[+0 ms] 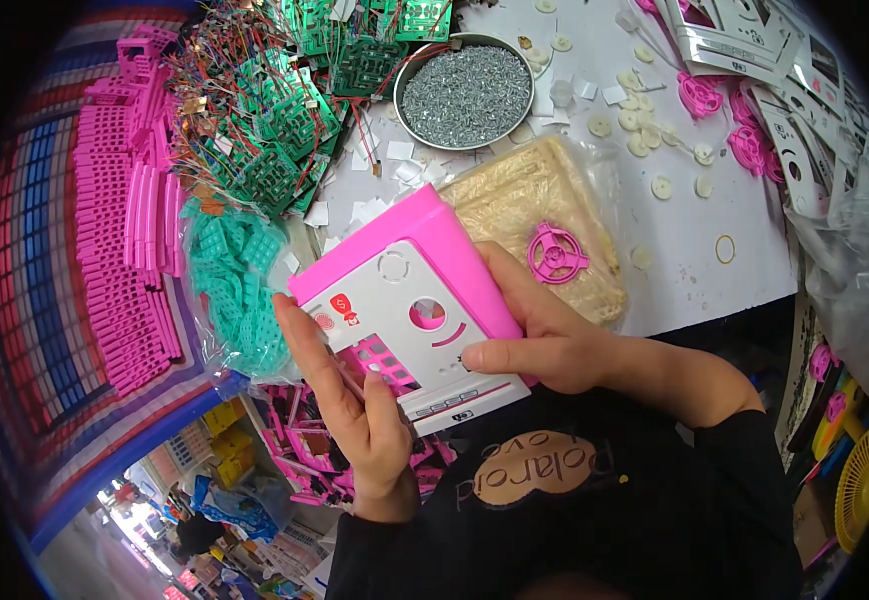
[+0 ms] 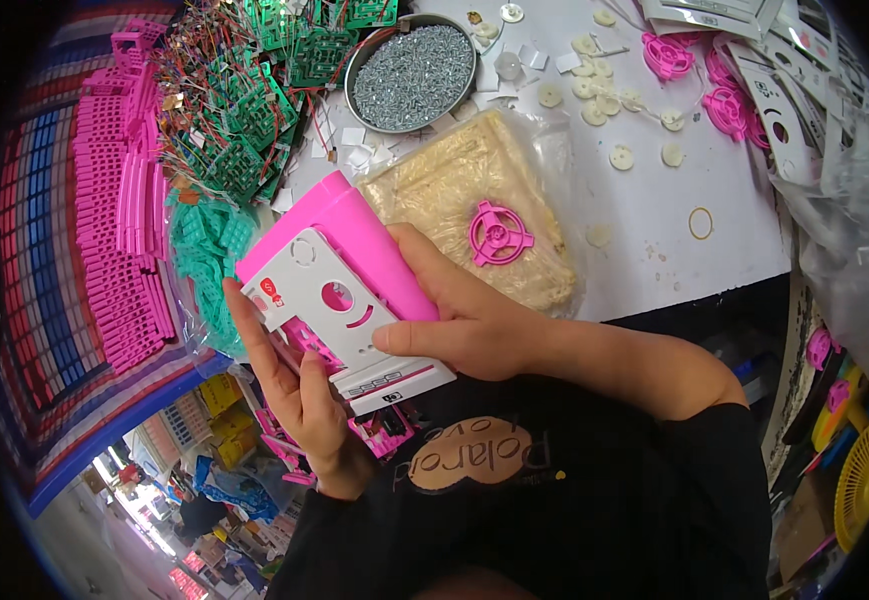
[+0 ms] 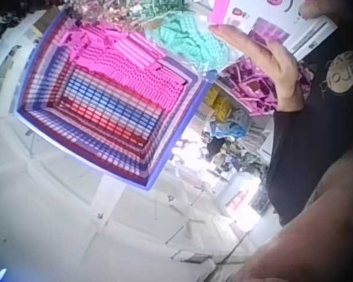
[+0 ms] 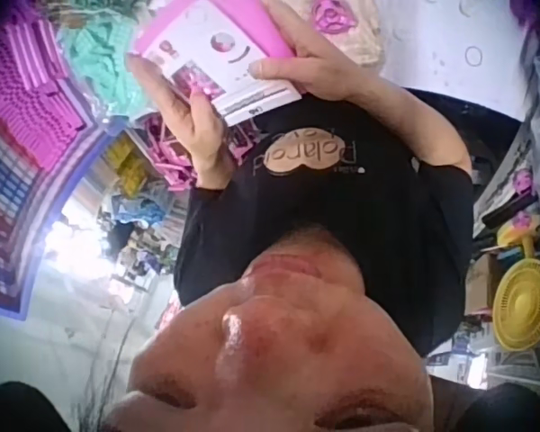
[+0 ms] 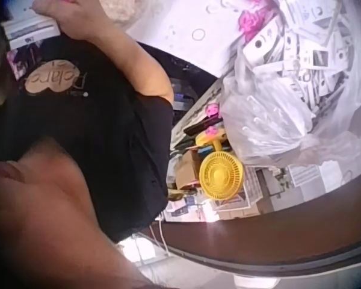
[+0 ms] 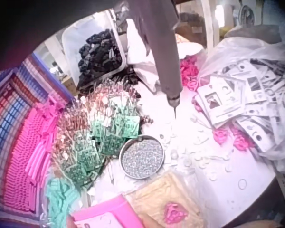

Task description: Assembling electronic components and plastic parts into pink toy frames using a glue gun at a factory workbench.

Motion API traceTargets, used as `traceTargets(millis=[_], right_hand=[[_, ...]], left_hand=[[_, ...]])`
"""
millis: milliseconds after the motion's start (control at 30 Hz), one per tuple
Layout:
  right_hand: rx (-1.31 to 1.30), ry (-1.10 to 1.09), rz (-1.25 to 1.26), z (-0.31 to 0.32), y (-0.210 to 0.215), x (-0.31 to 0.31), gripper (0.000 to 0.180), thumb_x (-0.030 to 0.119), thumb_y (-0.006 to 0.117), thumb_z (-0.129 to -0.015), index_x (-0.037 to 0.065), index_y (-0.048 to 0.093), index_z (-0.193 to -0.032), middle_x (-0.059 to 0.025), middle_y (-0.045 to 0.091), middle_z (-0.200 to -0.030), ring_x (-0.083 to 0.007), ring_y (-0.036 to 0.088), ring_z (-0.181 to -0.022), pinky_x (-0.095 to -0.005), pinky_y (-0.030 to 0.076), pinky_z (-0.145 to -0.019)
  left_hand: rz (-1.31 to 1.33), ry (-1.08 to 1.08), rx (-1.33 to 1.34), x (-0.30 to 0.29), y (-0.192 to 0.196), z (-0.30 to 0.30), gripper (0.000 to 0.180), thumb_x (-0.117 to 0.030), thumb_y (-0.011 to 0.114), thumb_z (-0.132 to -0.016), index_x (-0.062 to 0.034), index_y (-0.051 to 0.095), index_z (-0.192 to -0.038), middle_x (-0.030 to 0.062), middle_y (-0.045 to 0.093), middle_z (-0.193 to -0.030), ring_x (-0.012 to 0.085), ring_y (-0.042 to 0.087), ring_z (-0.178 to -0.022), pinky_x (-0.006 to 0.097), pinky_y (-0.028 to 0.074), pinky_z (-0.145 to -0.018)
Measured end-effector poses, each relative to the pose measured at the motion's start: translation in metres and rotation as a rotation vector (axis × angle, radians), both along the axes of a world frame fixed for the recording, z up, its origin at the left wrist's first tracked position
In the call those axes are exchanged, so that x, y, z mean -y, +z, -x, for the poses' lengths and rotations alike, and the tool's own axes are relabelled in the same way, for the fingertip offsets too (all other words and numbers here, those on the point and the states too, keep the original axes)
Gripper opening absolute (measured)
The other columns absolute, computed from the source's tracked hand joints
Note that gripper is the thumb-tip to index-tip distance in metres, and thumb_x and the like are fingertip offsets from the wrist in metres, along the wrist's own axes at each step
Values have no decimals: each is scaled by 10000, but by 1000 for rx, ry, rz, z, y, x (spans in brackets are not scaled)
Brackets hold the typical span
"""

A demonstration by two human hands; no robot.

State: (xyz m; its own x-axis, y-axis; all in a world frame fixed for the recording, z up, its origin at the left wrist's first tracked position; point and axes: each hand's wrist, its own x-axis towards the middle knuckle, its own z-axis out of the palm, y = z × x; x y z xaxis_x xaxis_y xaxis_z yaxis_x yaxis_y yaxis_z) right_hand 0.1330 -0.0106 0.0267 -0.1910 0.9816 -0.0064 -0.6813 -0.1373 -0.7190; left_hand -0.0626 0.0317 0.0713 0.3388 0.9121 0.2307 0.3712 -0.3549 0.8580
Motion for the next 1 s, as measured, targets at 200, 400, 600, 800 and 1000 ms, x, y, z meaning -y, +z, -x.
traceTargets(millis=[200, 400, 600, 800, 1000], right_hand=[[-178, 50, -11, 5, -5, 2, 691, 78, 658, -968, 10, 254, -1524, -113, 489, -1429, -142, 501, -1289, -331, 432, -1079], [-51, 76, -7, 8, -2, 5, 751, 13, 622, -956, 6, 194, -1573, -120, 438, -1495, -166, 423, -1380, -361, 361, -1145], [115, -37, -69, 16, -3, 8, 600, 81, 641, -938, -14, 365, -1462, -125, 525, -1258, -200, 524, -1189, -349, 423, -1031], [229, -65, -128, 18, -2, 8, 577, 136, 668, -911, -8, 404, -1404, -147, 540, -1196, -208, 546, -1099, -367, 460, -936], [486, -33, -179, 7, 9, 6, 578, 153, 650, -905, -8, 371, -1385, -220, 584, -1062, -387, 643, -971, -438, 497, -812]], left_hand=[[84, -43, 50, -3, 2, 6, 869, 111, 428, -819, 22, 128, -1629, 210, 168, -1687, 294, 181, -1560, 412, 116, -1256], [329, 92, 393, 15, -11, -3, 877, 120, 413, -832, 6, 88, -1638, 201, 275, -1642, 280, 322, -1490, 389, 196, -1232], [380, 164, 444, 32, -15, -1, 899, 126, 410, -841, -36, 54, -1650, 203, 275, -1643, 283, 331, -1486, 388, 208, -1229], [354, 213, 415, 41, -14, 2, 901, 138, 388, -843, -48, 39, -1653, 185, 251, -1657, 272, 327, -1490, 382, 214, -1227], [358, 243, 408, 42, -19, 6, 832, 134, 410, -882, -61, 145, -1646, 175, 301, -1644, 272, 417, -1443, 389, 345, -1183]])
